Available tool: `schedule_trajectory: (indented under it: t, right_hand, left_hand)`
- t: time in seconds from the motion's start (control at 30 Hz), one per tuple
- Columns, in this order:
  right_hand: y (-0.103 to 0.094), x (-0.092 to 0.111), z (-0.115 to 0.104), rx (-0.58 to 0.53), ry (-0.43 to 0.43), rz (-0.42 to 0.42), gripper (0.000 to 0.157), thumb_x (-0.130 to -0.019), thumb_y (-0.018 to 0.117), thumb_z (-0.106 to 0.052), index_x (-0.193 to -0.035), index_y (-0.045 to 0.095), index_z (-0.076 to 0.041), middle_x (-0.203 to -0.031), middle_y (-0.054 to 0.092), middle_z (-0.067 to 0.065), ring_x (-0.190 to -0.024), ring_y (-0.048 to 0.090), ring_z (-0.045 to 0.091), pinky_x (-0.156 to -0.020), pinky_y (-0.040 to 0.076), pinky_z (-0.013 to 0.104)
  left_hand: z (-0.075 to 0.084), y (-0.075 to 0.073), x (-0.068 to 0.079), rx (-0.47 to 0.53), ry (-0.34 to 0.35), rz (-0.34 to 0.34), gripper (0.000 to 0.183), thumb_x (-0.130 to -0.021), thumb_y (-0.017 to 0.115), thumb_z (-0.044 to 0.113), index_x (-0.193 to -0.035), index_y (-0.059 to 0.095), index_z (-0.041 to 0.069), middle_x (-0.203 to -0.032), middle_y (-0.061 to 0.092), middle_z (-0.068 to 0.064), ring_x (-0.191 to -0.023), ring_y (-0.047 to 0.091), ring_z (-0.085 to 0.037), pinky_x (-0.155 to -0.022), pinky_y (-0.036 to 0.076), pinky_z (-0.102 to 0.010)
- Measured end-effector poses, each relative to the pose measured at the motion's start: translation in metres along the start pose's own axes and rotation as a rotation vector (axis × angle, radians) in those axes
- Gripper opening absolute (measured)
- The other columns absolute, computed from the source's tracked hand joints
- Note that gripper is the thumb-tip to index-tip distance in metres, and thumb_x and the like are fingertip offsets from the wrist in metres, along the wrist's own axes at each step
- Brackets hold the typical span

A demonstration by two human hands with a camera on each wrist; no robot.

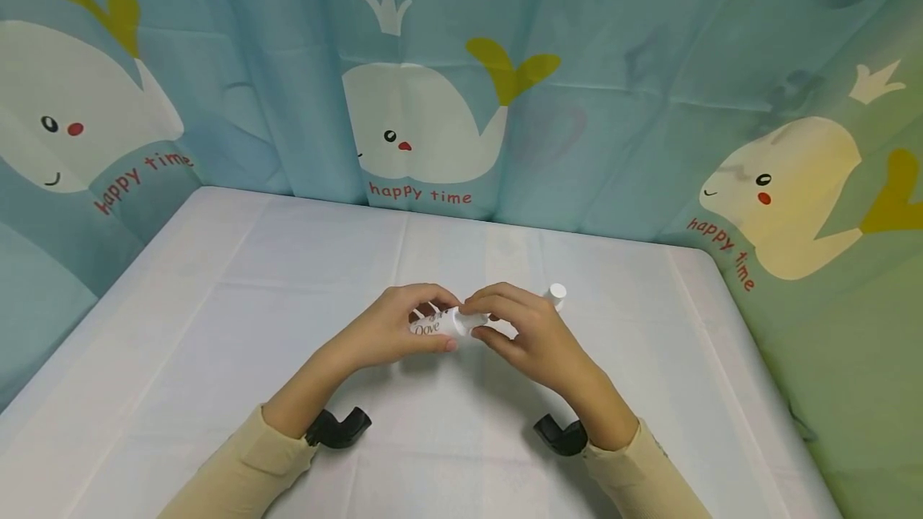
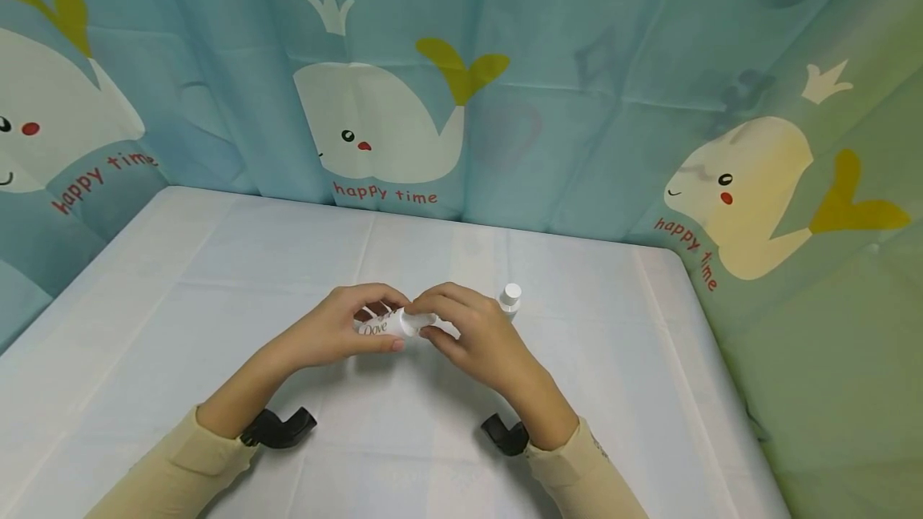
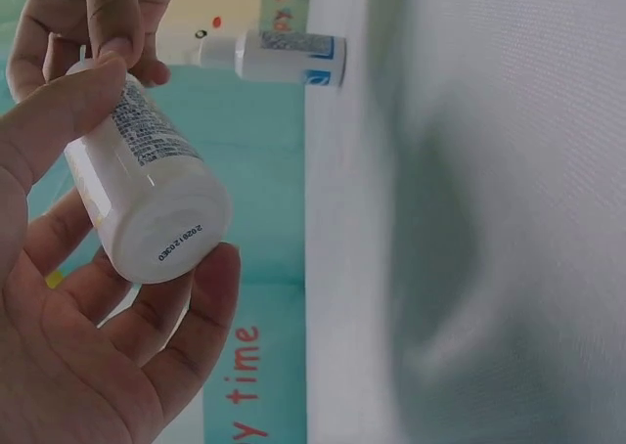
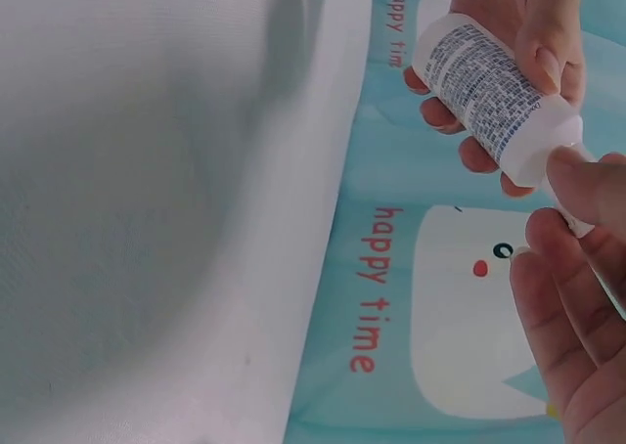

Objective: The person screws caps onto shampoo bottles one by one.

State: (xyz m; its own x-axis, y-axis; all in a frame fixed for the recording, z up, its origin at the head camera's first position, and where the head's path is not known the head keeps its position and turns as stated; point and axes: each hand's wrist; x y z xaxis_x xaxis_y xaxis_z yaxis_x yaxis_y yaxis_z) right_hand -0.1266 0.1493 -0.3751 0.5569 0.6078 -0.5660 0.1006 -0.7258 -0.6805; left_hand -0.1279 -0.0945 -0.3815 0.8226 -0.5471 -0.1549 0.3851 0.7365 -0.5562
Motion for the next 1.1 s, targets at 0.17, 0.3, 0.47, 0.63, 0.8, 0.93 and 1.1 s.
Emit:
schedule_trajectory:
  t: [0.17,0.3,0.47,0.63,0.8,0.93,1.1]
  right_hand:
    - [-0.0006,0.0002,0.0004,0.01,0.003,-0.003,0.026,-0.084,0.08,-0.01,-0.107,0.071,-0.014,-0.106,0.069,-0.006,-0.095,0.065,0.008,-0.08,0.056,0.027]
    - [-0.001,0.0006,-0.0003,0.028,0.018,0.003,0.026,-0.082,0.081,-0.017,-0.107,0.072,-0.015,-0.099,0.068,-0.007,-0.089,0.064,0.006,-0.076,0.055,0.026]
    - [-0.0006,0.001,-0.0007,0.021,0.038,0.009,0.028,-0.083,0.081,-0.02,-0.109,0.071,-0.016,-0.103,0.068,-0.007,-0.093,0.064,0.006,-0.078,0.055,0.026]
    - [-0.0001,0.0007,0.0,0.016,0.019,0.012,0.027,-0.085,0.08,-0.013,-0.11,0.071,-0.014,-0.114,0.067,-0.002,-0.103,0.065,0.011,-0.081,0.056,0.029]
    - [-0.0007,0.001,0.0008,0.019,0.001,0.001,0.025,-0.083,0.081,-0.01,-0.106,0.071,-0.013,-0.106,0.068,-0.005,-0.096,0.065,0.008,-0.084,0.053,0.021]
    - [-0.001,0.0017,0.0013,0.033,0.003,0.005,0.026,-0.081,0.082,-0.015,-0.105,0.072,-0.015,-0.098,0.068,-0.006,-0.088,0.064,0.007,-0.078,0.05,0.015]
    - [-0.0007,0.0031,0.0023,0.042,0.022,0.01,0.029,-0.08,0.083,-0.021,-0.107,0.072,-0.017,-0.092,0.067,-0.008,-0.084,0.064,0.005,-0.071,0.049,0.015]
  left_hand:
    - [0.0006,0.0002,0.0,0.031,0.002,-0.007,0.039,-0.081,0.084,0.032,-0.115,0.068,0.021,-0.11,0.068,0.009,-0.098,0.062,-0.019,-0.083,0.053,-0.034]
    - [-0.0005,0.0003,0.0005,0.05,0.007,-0.015,0.04,-0.081,0.084,0.032,-0.115,0.068,0.019,-0.11,0.069,0.006,-0.097,0.062,-0.022,-0.082,0.053,-0.036]
    - [-0.0001,0.0,0.0002,0.052,0.003,-0.013,0.04,-0.08,0.084,0.032,-0.115,0.068,0.02,-0.109,0.068,0.007,-0.096,0.062,-0.021,-0.08,0.053,-0.038]
    - [0.0007,-0.0006,0.0002,0.025,-0.007,-0.001,0.04,-0.08,0.085,0.032,-0.115,0.067,0.022,-0.109,0.068,0.01,-0.096,0.062,-0.018,-0.082,0.053,-0.036]
    - [0.001,0.0007,-0.0006,0.038,0.002,-0.004,0.038,-0.08,0.085,0.028,-0.114,0.068,0.022,-0.108,0.068,0.009,-0.095,0.062,-0.017,-0.082,0.053,-0.036]
    - [-0.0001,0.0015,-0.0007,0.061,0.015,-0.016,0.038,-0.08,0.085,0.026,-0.115,0.069,0.019,-0.109,0.069,0.006,-0.094,0.062,-0.02,-0.081,0.053,-0.037]
    - [-0.0014,0.0013,-0.0008,0.072,0.018,-0.025,0.038,-0.081,0.084,0.026,-0.115,0.068,0.019,-0.11,0.069,0.004,-0.094,0.063,-0.023,-0.079,0.054,-0.035]
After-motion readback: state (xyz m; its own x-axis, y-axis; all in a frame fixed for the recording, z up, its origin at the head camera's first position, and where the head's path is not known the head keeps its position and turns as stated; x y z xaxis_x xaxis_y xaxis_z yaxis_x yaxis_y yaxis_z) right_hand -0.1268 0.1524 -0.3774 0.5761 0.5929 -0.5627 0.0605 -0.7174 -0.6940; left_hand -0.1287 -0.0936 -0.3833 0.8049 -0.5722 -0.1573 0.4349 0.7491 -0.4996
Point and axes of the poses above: each hand's wrist, its own x-axis away from the middle knuckle, its own y-axis out of the palm, z = x × y
